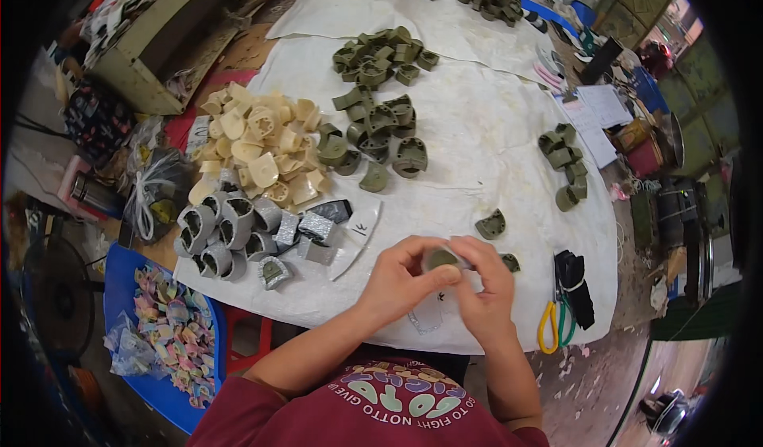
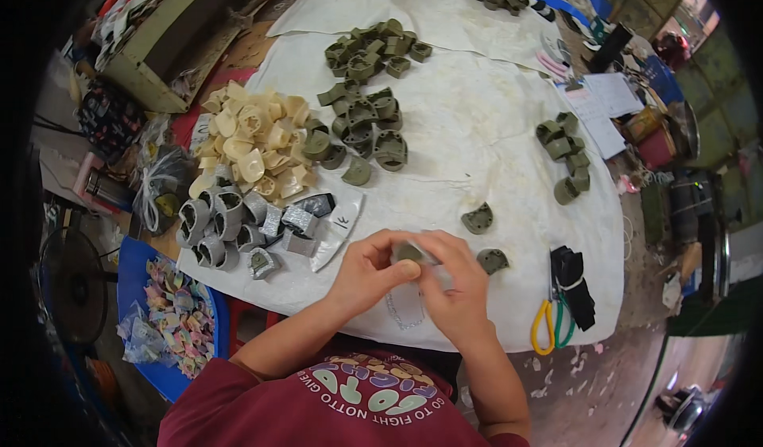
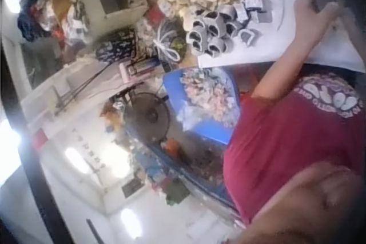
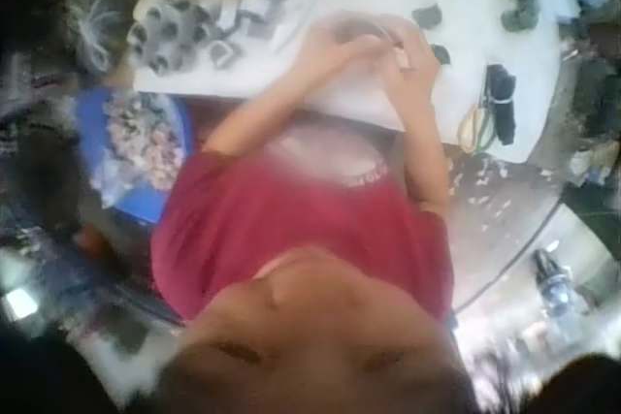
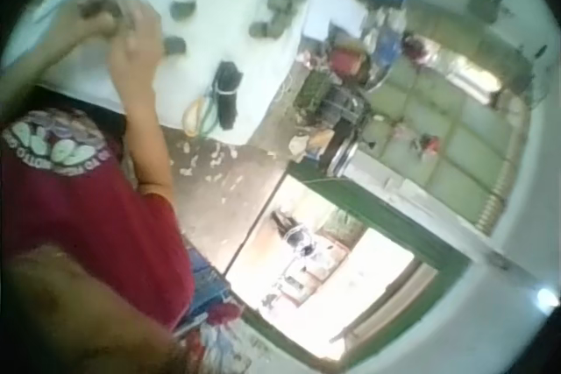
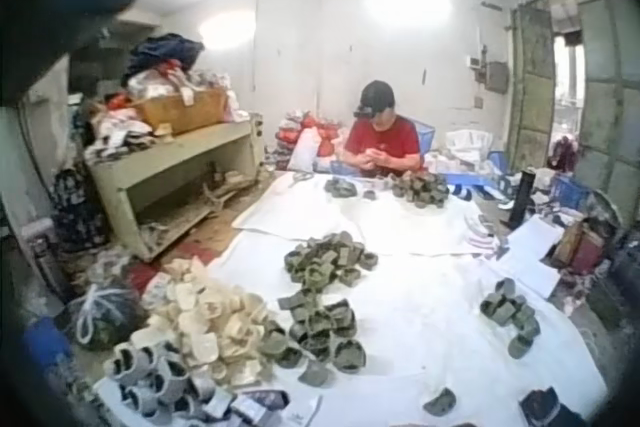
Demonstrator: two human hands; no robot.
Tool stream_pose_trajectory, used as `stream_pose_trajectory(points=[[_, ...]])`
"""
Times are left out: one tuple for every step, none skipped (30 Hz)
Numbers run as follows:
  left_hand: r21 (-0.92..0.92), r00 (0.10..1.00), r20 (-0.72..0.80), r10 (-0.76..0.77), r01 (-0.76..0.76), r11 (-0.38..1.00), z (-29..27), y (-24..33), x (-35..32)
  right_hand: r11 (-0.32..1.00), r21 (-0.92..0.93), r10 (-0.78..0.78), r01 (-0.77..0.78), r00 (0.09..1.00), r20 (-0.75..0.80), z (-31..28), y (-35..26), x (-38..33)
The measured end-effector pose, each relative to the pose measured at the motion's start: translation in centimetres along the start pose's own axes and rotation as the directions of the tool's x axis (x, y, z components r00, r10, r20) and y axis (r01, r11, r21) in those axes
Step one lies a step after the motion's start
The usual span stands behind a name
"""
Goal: The person repeatedly picks up small green plastic components from a table and wraps them individually in silver adhesive tape. The person handles the items one at a time, folding the tape around the object and placing the finished unit back on the table.
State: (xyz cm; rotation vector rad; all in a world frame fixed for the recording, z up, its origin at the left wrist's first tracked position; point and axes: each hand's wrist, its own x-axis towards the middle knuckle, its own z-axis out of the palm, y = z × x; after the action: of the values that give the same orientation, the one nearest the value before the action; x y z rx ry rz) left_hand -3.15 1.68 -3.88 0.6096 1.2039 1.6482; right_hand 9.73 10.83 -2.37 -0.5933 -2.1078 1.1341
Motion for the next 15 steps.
stream_pose_trajectory(points=[[0.432, 0.97, 0.128, 0.207, -0.243, 0.868, -0.8, 0.2, -0.3, 0.992, 0.11, 0.067, -0.059, 0.995, -0.069, 0.2, 0.5, -0.2], [0.439, 0.932, 0.166, 0.324, -0.364, 0.821, -0.5, 0.5, -0.6, 0.927, 0.322, 0.235, -0.192, 0.967, -0.1, 0.4, 0.2, -0.1], [0.441, 0.878, 0.206, 0.433, -0.478, 0.76, 0.3, 1.1, -0.9, 0.8, 0.52, 0.401, -0.299, 0.911, -0.093, 0.5, -0.5, 0.0], [0.437, 0.81, 0.247, 0.532, -0.583, 0.684, 0.7, 1.4, -1.2, 0.62, 0.691, 0.553, -0.372, 0.831, -0.05, 0.8, -1.1, 0.0], [0.371, 0.816, 0.296, 0.497, -0.578, 0.727, 0.4, 0.8, -1.0, 0.582, 0.743, 0.547, -0.33, 0.835, -0.057, 1.2, -1.7, 0.1], [0.33, 0.81, 0.299, 0.504, -0.584, 0.742, 0.1, 0.4, -0.8, 0.54, 0.792, 0.541, -0.286, 0.838, -0.065, 1.9, -2.4, 0.3], [0.288, 0.805, 0.302, 0.511, -0.588, 0.756, -0.1, 0.1, -0.7, 0.494, 0.835, 0.536, -0.241, 0.841, -0.075, 2.4, -2.8, 0.4], [0.243, 0.8, 0.304, 0.516, -0.589, 0.771, -0.1, -0.1, -0.6, 0.694, 0.7, 0.422, -0.168, 0.883, -0.207, 2.6, -2.8, 0.4], [0.108, 0.839, 0.258, 0.478, -0.517, 0.849, 0.2, -0.2, -1.0, 0.849, 0.522, 0.278, -0.083, 0.91, -0.309, 2.7, -2.6, 0.5], [-0.034, 0.876, 0.22, 0.429, -0.433, 0.901, 0.8, -0.2, -1.7, 0.951, 0.31, 0.115, 0.008, 0.92, -0.375, 2.9, -2.4, 0.5], [-0.183, 0.908, 0.196, 0.37, -0.336, 0.924, 1.4, -0.1, -2.0, 0.968, 0.25, 0.093, 0.005, 0.921, -0.377, 2.9, -2.4, 0.6], [-0.233, 0.935, 0.153, 0.32, -0.281, 0.931, 1.7, 0.3, -2.2, 0.982, 0.19, 0.073, 0.0, 0.923, -0.378, 3.0, -2.4, 0.7], [-0.282, 0.957, 0.114, 0.265, -0.225, 0.933, 1.7, 0.9, -2.4, 0.992, 0.129, 0.054, -0.005, 0.925, -0.377, 3.2, -2.4, 0.8], [-0.336, 0.974, 0.084, 0.209, -0.17, 0.926, 1.7, 1.1, -2.5, 0.993, 0.119, 0.041, 0.0, 0.939, -0.343, 3.2, -2.3, 0.8], [-0.284, 0.982, 0.08, 0.169, -0.14, 0.949, 1.6, 1.0, -2.3, 0.994, 0.111, 0.03, 0.005, 0.951, -0.307, 3.3, -2.1, 0.8]])
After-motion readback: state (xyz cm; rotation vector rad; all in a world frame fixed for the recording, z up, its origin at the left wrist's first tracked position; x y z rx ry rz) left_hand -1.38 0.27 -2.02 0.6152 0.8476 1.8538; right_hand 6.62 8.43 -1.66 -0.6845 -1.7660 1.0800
